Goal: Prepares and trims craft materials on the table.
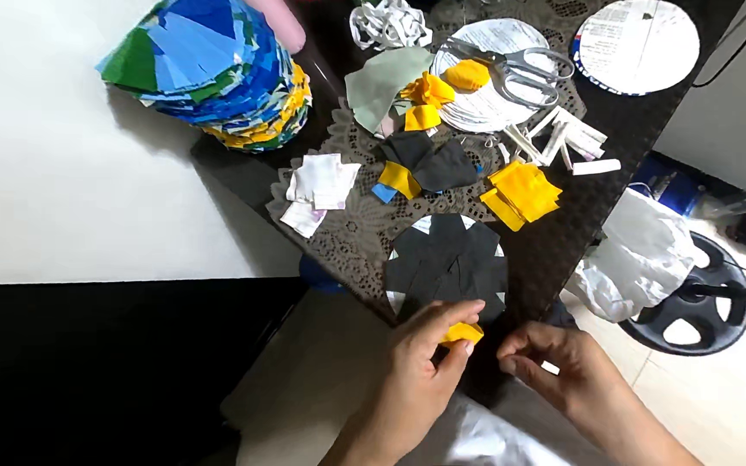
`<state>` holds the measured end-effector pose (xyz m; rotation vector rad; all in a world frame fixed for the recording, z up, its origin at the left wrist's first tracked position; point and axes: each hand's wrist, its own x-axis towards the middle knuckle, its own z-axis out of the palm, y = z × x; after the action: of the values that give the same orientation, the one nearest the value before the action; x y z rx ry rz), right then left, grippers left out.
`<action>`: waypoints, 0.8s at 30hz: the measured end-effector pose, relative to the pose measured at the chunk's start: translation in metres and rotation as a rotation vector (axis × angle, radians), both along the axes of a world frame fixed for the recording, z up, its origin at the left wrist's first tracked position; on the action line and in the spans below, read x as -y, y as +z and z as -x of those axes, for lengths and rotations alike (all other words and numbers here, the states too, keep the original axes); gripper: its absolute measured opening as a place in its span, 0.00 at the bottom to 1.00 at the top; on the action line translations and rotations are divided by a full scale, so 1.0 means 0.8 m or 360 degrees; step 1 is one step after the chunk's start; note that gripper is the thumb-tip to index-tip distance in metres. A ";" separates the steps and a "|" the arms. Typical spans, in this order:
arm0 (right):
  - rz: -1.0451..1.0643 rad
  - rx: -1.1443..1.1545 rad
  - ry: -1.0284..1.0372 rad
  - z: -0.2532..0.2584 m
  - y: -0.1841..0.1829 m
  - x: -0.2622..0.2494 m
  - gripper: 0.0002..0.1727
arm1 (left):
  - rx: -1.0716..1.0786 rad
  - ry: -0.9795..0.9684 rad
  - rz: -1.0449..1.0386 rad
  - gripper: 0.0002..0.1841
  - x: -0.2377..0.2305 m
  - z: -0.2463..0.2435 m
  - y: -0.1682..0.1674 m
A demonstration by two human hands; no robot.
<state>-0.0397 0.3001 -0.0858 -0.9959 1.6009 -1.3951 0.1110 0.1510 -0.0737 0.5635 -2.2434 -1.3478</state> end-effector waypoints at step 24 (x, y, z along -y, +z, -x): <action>0.0178 0.0845 0.0192 -0.019 -0.010 -0.008 0.08 | -0.0262 -0.0066 -0.0332 0.18 -0.032 -0.029 0.002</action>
<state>-0.0243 0.3065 -0.0936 -0.6907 1.0651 -1.5193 0.1339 0.1764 -0.0722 0.4591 -2.0077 -1.6001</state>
